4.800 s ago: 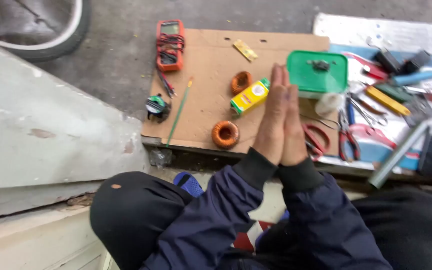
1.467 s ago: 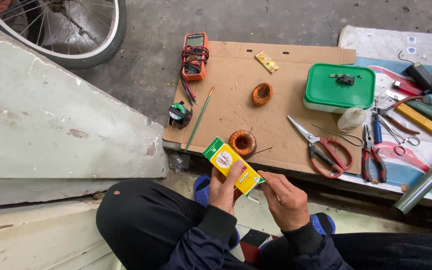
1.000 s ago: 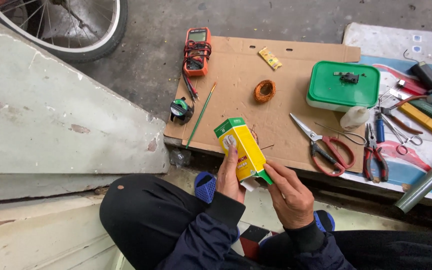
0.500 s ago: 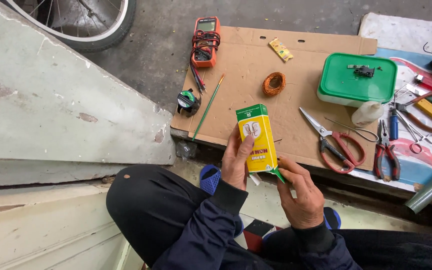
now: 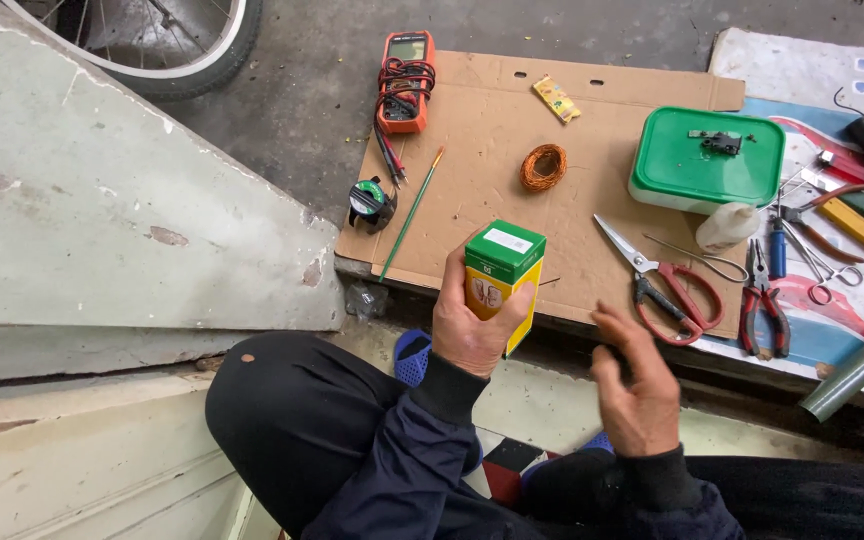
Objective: Cutting and tearing a small cardboard box into strips using scissors and hands at a workbench.
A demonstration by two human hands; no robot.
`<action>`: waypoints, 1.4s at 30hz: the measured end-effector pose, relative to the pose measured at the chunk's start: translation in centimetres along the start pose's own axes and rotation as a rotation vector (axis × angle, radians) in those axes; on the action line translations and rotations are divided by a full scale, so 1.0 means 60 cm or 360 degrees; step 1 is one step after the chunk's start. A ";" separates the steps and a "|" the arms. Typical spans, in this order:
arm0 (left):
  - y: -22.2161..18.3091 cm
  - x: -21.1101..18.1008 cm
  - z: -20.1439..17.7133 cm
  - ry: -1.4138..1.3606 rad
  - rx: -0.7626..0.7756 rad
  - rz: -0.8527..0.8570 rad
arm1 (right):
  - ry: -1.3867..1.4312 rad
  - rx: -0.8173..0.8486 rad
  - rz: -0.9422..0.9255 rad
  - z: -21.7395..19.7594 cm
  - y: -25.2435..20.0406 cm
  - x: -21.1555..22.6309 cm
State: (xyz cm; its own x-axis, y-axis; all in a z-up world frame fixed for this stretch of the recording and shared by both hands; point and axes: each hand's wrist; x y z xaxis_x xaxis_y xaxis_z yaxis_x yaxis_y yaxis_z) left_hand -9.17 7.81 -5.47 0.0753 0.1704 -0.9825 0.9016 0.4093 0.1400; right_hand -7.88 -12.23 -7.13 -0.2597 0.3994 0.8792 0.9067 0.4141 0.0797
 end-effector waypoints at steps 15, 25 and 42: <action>-0.033 -0.040 0.011 0.0134 0.0658 0.0210 | 0.0163 0.0644 -0.0092 -0.135 0.091 0.108; -0.030 -0.055 0.010 0.0161 0.0885 -0.0012 | -0.0174 0.0683 -0.0148 -0.159 0.078 0.088; -0.038 -0.053 0.012 0.0194 0.1014 -0.0102 | -0.1225 0.0326 -0.1063 -0.130 0.036 0.076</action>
Point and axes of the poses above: each hand's wrist, its own y-axis towards the middle knuckle, its own z-axis out of the palm, x = y × z, and after that the axes turned 9 degrees about x, right-handed
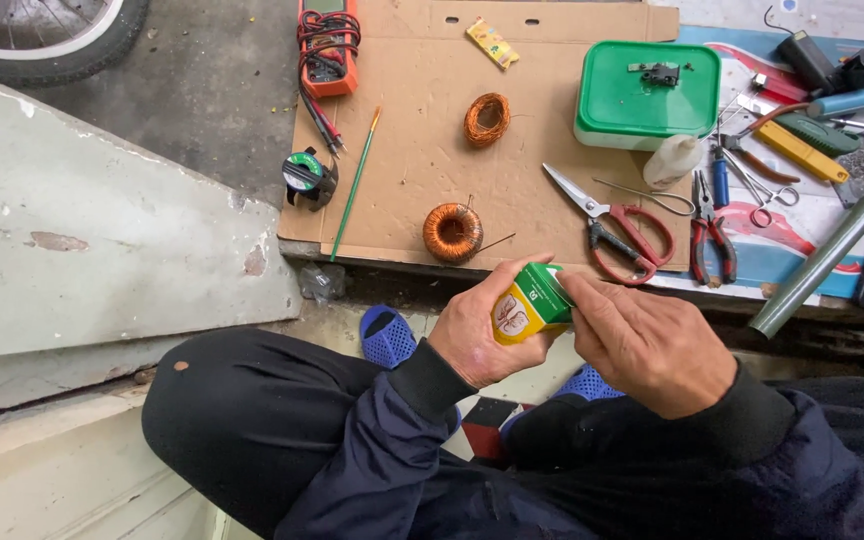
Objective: Cutting and tearing a small cardboard box into strips using scissors and hands at a workbench.
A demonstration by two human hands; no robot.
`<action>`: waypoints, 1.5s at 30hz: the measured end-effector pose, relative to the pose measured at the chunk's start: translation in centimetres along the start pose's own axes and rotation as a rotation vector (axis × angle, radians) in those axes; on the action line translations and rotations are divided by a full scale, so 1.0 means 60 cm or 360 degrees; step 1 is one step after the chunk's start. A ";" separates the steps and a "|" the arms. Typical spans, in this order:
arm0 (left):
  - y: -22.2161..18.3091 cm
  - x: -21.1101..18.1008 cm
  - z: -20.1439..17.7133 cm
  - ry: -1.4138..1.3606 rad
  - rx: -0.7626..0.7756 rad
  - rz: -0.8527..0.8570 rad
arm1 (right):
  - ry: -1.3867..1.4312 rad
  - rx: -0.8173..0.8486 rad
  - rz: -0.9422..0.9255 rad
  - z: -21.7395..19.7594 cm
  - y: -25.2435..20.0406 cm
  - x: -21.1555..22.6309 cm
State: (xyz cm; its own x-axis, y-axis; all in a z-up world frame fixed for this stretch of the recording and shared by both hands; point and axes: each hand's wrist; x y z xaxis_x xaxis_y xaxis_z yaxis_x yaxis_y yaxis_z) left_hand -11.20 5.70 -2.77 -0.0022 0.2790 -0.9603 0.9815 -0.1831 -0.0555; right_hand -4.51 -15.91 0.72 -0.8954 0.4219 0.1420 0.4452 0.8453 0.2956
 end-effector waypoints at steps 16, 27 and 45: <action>0.005 0.040 0.014 0.0524 -0.0259 0.0220 | 0.0792 -0.0004 0.0408 0.044 -0.031 -0.019; 0.004 0.058 0.027 0.0672 -0.0258 0.0317 | 0.0460 0.0071 0.0372 0.044 -0.031 -0.016; 0.009 0.085 0.053 0.0507 -0.0353 0.0314 | 0.0100 -0.0224 0.0739 0.068 -0.035 0.003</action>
Point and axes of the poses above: each hand's wrist, its own y-axis towards the middle knuckle, its own z-axis out of the palm, x = y × z, and after that the axes turned 9 degrees about x, right-handed
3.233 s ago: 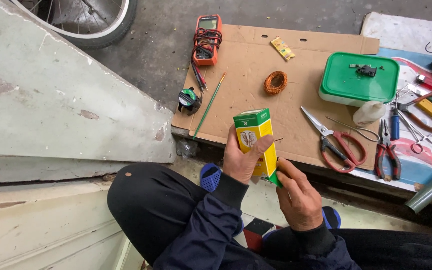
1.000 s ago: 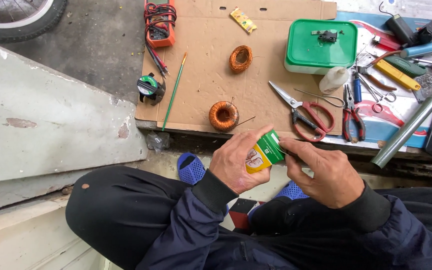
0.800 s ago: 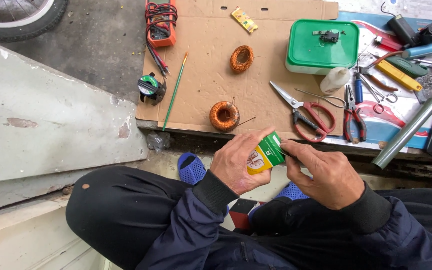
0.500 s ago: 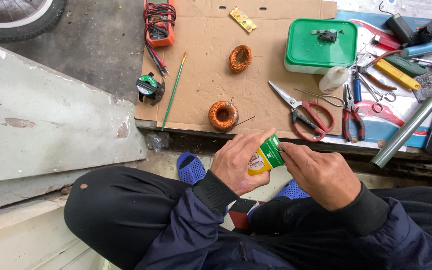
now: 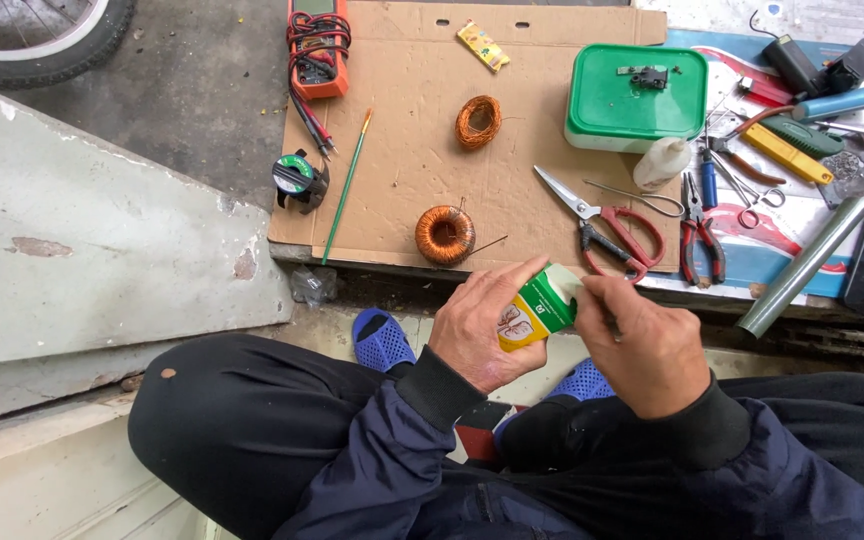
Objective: Cutting and tearing a small cardboard box into strips using scissors and hands at a workbench.
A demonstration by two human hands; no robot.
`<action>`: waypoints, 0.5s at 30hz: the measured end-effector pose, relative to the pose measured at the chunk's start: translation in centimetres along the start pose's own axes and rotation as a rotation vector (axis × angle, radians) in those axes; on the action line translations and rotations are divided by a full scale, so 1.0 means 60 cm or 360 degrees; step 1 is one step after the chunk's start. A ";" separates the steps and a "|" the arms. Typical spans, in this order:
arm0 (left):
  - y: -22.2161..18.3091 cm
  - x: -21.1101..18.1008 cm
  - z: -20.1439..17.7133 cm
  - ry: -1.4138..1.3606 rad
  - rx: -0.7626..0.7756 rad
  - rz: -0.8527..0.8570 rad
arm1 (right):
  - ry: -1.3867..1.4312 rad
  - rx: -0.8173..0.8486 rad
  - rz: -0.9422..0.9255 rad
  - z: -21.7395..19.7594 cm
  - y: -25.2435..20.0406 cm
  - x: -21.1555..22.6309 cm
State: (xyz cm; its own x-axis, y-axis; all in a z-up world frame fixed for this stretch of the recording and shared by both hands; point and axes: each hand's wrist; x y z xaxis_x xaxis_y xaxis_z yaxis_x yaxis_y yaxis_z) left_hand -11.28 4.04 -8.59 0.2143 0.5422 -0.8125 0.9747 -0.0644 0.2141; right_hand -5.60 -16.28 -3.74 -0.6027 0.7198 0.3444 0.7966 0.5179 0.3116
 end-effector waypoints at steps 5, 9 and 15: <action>0.000 0.011 -0.003 0.0098 0.0000 0.0025 | 0.0562 0.0411 0.0333 -0.045 0.029 0.025; 0.004 -0.006 -0.015 0.0234 0.0037 0.0114 | 0.0439 0.0599 0.0240 -0.043 0.031 0.014; 0.004 0.006 0.000 0.0231 0.0065 0.0102 | 0.0507 0.0689 0.0293 -0.055 0.039 0.022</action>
State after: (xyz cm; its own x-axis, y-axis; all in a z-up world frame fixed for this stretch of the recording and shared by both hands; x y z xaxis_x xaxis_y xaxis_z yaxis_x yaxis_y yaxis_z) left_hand -10.96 4.20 -8.82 0.2677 0.6510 -0.7104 0.9617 -0.1352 0.2385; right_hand -4.70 -15.62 0.35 -0.3825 0.6761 0.6297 0.7957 0.5874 -0.1473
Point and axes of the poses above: each hand's wrist, its own y-axis towards the middle knuckle, its own z-axis out of the palm, x = y × z, and after that the axes turned 9 degrees about x, right-handed
